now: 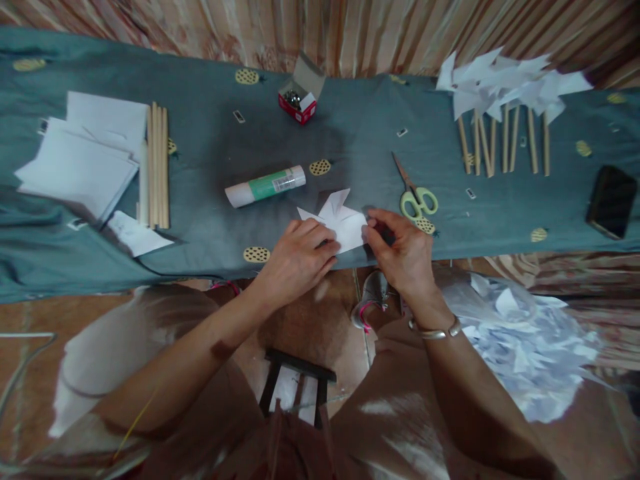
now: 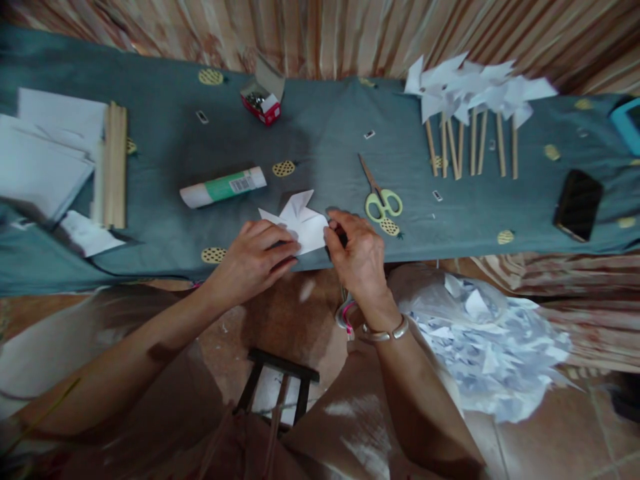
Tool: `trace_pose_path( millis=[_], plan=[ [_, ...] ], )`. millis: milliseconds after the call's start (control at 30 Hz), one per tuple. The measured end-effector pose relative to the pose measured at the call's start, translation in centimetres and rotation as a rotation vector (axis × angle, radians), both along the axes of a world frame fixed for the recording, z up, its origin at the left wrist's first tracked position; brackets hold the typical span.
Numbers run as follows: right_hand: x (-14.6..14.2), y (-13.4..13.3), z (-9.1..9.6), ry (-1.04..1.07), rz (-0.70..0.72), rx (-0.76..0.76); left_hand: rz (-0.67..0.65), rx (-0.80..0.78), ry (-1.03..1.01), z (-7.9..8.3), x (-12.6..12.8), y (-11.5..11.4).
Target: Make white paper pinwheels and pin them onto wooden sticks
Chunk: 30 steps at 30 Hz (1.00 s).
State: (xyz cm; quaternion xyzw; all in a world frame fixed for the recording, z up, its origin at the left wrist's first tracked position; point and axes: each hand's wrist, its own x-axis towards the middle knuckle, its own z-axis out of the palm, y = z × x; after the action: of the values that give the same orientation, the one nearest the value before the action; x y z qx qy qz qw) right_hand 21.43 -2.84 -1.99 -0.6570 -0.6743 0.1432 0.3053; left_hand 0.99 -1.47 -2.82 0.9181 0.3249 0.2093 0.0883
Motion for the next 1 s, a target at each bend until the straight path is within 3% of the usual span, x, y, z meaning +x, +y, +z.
trace_pose_path(
  millis=[367,667,1000],
  plan=[
    [0.7,0.2,-0.3,0.188,0.129,-0.003,0.029,0.048,-0.048,0.0,-0.6,0.1],
    [1.8,0.3,-0.2,0.379,0.287,-0.151,0.068,0.065,-0.041,0.0,-1.5,0.3],
    [1.4,0.3,0.1,0.432,0.278,-0.197,0.059,0.063,-0.032,0.2,-1.7,0.3]
  ],
)
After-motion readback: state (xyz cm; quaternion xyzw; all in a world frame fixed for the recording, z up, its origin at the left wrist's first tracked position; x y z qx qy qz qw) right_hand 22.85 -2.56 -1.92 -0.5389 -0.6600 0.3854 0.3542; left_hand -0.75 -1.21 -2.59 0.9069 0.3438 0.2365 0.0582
